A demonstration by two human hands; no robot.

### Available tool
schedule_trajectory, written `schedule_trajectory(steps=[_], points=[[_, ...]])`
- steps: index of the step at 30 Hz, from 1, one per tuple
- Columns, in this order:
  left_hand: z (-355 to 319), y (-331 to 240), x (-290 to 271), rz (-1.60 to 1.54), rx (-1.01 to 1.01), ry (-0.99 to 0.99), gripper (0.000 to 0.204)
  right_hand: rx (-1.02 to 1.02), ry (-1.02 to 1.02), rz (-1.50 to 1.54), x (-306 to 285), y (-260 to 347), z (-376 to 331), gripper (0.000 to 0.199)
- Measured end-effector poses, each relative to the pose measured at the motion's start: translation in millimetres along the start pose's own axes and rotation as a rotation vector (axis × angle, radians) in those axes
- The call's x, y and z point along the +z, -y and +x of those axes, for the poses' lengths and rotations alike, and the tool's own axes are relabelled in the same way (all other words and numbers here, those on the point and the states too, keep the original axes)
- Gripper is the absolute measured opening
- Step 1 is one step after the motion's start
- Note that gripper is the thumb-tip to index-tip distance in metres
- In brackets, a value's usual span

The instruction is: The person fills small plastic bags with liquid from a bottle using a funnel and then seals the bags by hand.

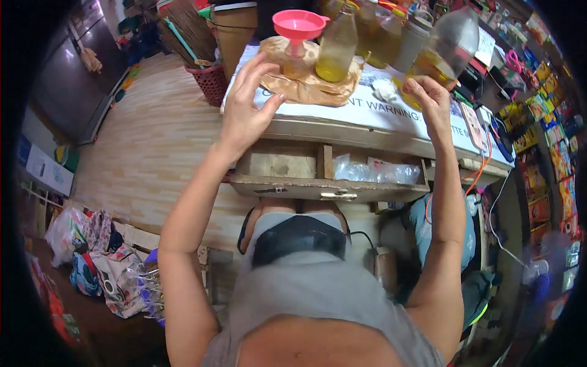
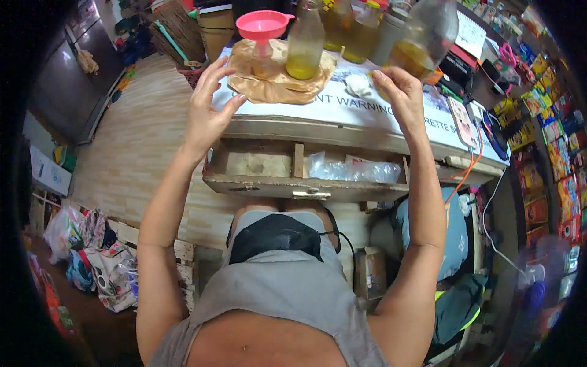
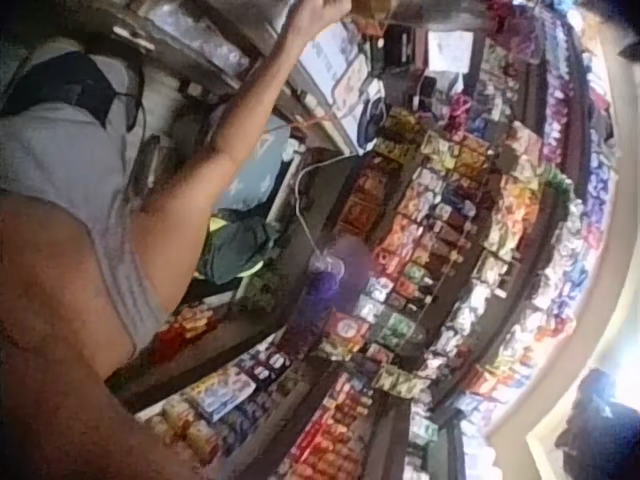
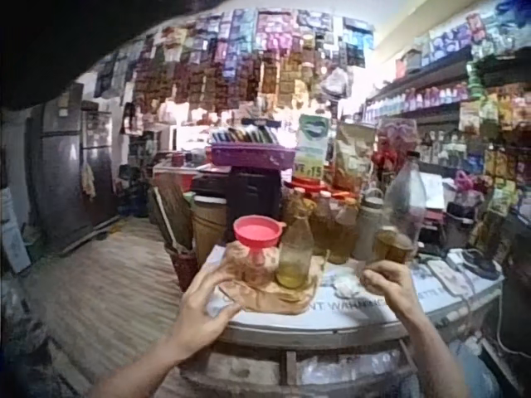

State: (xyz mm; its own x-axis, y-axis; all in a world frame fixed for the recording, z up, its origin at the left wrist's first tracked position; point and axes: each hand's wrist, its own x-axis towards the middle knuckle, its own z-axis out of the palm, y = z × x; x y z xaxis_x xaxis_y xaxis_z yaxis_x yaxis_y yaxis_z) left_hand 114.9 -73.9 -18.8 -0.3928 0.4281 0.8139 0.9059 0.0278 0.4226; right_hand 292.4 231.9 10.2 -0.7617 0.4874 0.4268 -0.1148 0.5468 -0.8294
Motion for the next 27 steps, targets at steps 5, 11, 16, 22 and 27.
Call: schedule_trajectory(steps=[5,11,16,22,27], points=[[-16.6,-15.1,29.9,-0.09,0.077,0.168,0.023,-0.18,0.0,-0.114,3.8,-9.9,-41.7,0.026],[-30.2,-46.4,45.6,0.131,0.244,0.206,0.042,-0.206,0.093,-0.318,26.2,1.2,-75.4,0.022],[-39.3,-59.2,40.7,0.124,0.206,0.269,0.035,-0.384,-0.075,-0.439,32.9,7.8,-60.8,0.013],[-58.2,-56.6,36.3,0.107,0.192,0.36,0.02,-0.233,0.63,-0.552,57.3,14.2,-62.0,0.017],[-71.3,-50.7,45.6,0.09,0.184,0.45,0.016,-0.311,0.752,-0.833,97.2,-34.6,-85.3,0.031]])
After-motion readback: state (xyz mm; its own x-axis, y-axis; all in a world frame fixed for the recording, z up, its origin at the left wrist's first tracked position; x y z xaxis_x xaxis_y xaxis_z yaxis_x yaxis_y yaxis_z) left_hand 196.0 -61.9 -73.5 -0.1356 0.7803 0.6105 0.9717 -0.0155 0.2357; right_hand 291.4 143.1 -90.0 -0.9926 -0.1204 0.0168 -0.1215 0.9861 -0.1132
